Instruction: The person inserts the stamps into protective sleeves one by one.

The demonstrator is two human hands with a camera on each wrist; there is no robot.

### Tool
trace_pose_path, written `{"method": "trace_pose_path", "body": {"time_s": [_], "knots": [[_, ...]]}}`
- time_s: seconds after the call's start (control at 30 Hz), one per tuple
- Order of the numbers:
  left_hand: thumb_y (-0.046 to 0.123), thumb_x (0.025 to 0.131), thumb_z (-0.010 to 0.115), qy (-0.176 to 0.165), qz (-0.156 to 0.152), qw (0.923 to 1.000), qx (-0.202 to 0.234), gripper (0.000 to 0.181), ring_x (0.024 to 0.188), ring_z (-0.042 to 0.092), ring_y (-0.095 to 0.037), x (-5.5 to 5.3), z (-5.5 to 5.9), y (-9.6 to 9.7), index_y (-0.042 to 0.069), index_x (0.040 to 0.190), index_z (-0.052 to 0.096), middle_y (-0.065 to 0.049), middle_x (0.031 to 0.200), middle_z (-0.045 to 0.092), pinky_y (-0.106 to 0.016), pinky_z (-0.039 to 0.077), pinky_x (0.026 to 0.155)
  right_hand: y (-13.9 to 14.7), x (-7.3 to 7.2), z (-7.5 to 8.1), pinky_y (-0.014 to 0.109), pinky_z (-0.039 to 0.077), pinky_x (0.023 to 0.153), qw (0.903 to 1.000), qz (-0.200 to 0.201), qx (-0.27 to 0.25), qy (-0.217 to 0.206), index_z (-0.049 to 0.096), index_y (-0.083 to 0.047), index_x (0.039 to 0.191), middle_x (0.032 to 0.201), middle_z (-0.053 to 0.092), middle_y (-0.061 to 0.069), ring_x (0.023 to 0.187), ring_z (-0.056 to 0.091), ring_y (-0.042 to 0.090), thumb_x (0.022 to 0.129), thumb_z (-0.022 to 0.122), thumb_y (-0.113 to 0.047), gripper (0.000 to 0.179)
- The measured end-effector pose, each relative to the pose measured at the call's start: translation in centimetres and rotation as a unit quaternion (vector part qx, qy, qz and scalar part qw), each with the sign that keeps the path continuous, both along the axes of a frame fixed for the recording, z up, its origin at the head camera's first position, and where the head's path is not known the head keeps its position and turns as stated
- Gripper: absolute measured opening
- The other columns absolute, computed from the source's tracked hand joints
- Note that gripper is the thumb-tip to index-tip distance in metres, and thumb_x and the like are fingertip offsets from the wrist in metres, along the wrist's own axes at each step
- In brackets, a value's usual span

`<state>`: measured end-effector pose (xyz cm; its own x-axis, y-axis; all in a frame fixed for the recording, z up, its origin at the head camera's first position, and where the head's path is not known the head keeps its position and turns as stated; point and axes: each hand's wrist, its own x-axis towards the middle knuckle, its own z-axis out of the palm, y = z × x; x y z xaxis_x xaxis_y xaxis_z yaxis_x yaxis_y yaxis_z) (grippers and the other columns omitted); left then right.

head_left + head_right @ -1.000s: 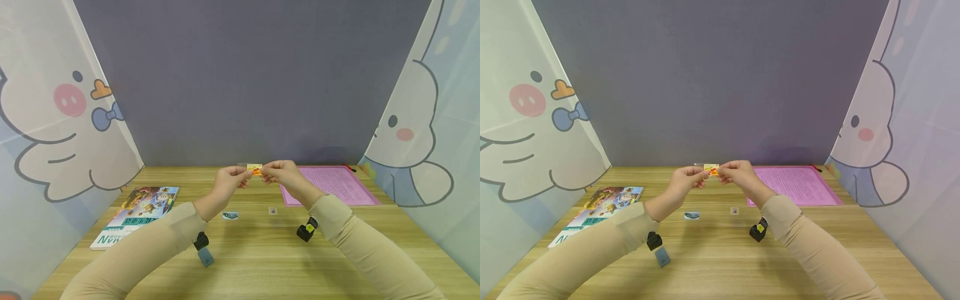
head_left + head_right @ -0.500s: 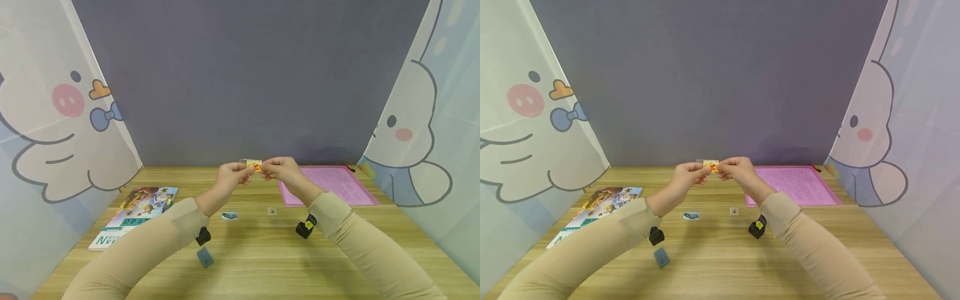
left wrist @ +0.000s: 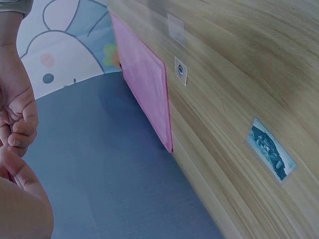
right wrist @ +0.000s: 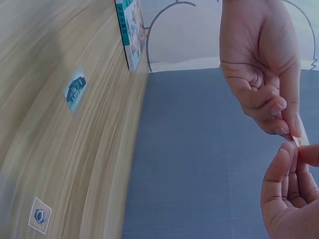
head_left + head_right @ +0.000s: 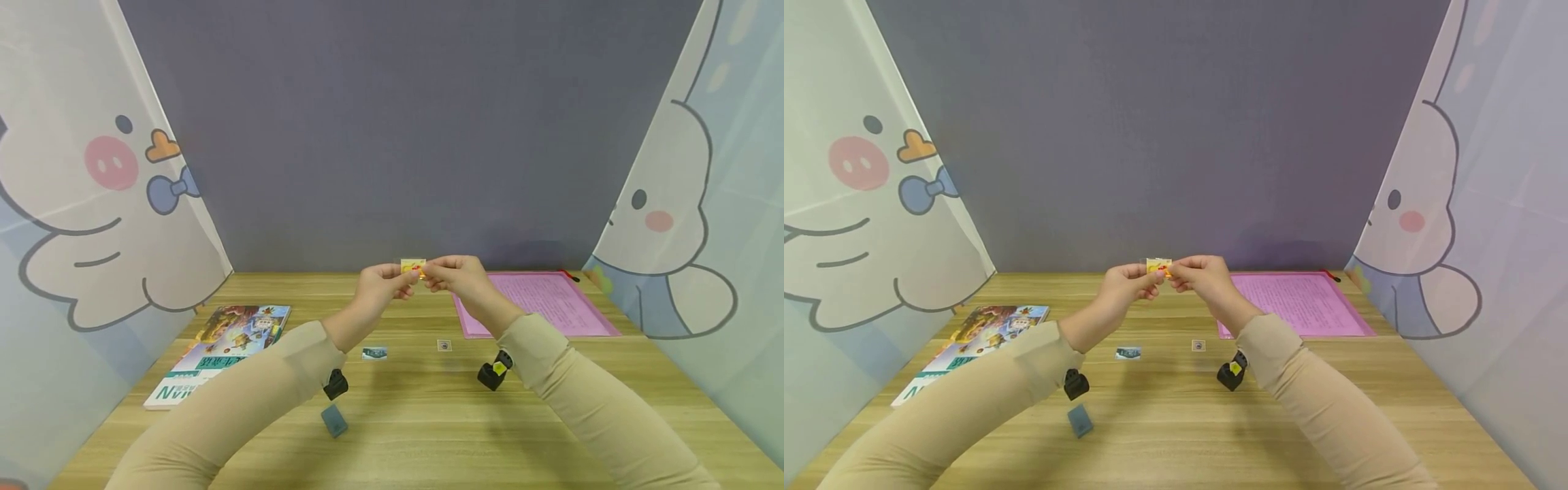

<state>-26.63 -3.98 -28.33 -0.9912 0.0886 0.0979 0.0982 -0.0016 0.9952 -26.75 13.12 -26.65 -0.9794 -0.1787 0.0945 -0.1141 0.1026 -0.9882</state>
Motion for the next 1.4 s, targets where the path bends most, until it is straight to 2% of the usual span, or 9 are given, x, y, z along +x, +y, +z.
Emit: {"method": "trace_pose_path", "body": {"time_s": [0.07,0.2,0.43,0.6,0.77,0.87,1.07,1.2,1.4], "knots": [[0.02,0.088,0.073,0.002,-0.001,1.0,0.001,0.023,0.061,0.062,-0.011,0.0,0.0,0.0,-0.001,0.096,0.071,-0.004,0.083,0.07,-0.025,0.058,0.063,-0.1,0.0,0.0,0.025,0.058,0.075,1.0,0.0,0.001,-0.001,0.064,0.007,0.111,0.079,0.069,-0.001,0.074,0.065,0.011,0.094,0.065,-0.018,0.03],[0.019,0.088,0.073,0.001,-0.001,1.0,-0.003,0.022,0.06,0.062,-0.011,0.1,0.2,-0.1,-0.001,0.097,0.072,-0.004,0.082,0.07,-0.026,0.059,0.064,0.0,-0.1,0.1,0.028,0.059,0.078,0.9999,0.011,0.012,-0.005,0.064,0.008,0.113,0.081,0.069,0.0,0.075,0.066,0.011,0.095,0.064,-0.017,0.03],[0.018,0.087,0.074,-0.007,-0.007,0.9998,-0.015,0.021,0.059,0.062,-0.011,0.1,0.2,-0.2,-0.001,0.096,0.072,-0.012,0.087,0.072,-0.028,0.059,0.064,0.4,-0.3,0.3,0.031,0.059,0.079,0.9986,0.046,0.026,-0.01,0.062,0.011,0.114,0.081,0.069,0.0,0.075,0.065,0.012,0.097,0.06,-0.011,0.028],[0.018,0.088,0.073,0.005,-0.007,0.9999,-0.006,0.022,0.063,0.066,-0.014,0.0,0.0,-0.5,-0.001,0.099,0.069,-0.009,0.087,0.072,-0.039,0.062,0.074,0.7,-0.5,0.2,0.027,0.06,0.076,0.9989,0.031,0.032,-0.011,0.063,0.012,0.112,0.081,0.07,0.002,0.073,0.066,0.011,0.096,0.061,-0.011,0.028],[0.016,0.089,0.071,0.025,0.012,0.9996,0.008,0.022,0.066,0.068,-0.014,0.0,0.1,-1.1,-0.001,0.104,0.069,-0.01,0.091,0.072,-0.047,0.06,0.083,0.9,-0.7,0.2,0.026,0.059,0.074,0.9988,0.012,0.047,-0.011,0.065,0.01,0.112,0.081,0.071,0.002,0.072,0.066,0.011,0.095,0.063,-0.014,0.029],[0.015,0.089,0.071,0.024,0.016,0.9995,0.006,0.019,0.069,0.068,-0.015,-0.1,0.1,-1.3,0.0,0.101,0.071,-0.008,0.09,0.072,-0.045,0.06,0.083,1.0,-0.8,0.1,0.029,0.059,0.075,0.9983,0.011,0.055,-0.013,0.066,0.009,0.111,0.079,0.072,0.0,0.072,0.066,0.01,0.095,0.064,-0.014,0.028],[0.013,0.089,0.071,0.02,0.017,0.9996,0.006,0.018,0.067,0.068,-0.013,0.0,0.1,-1.4,-0.001,0.1,0.071,-0.008,0.087,0.072,-0.033,0.062,0.073,1.1,-0.7,0.1,0.031,0.059,0.078,0.9979,0.025,0.059,-0.014,0.066,0.008,0.111,0.086,0.073,0.007,0.073,0.066,0.012,0.094,0.065,-0.015,0.029],[0.013,0.089,0.071,0.019,0.018,0.9996,0.012,0.018,0.067,0.068,-0.012,0.1,0.1,-1.4,-0.002,0.1,0.071,-0.008,0.084,0.072,-0.033,0.062,0.073,1.3,-0.6,0.0,0.028,0.059,0.076,0.9978,0.041,0.05,-0.014,0.066,0.008,0.111,0.09,0.073,0.009,0.077,0.066,0.014,0.094,0.065,-0.015,0.029],[0.013,0.089,0.071,0.024,0.025,0.9993,0.014,0.019,0.067,0.069,-0.013,0.3,0.1,-1.5,-0.003,0.1,0.071,-0.009,0.083,0.072,-0.03,0.062,0.071,1.6,-0.5,0.1,0.031,0.058,0.082,0.9964,0.077,0.032,-0.02,0.062,0.01,0.116,0.09,0.071,0.004,0.079,0.066,0.012,0.098,0.059,-0.016,0.032]]}}
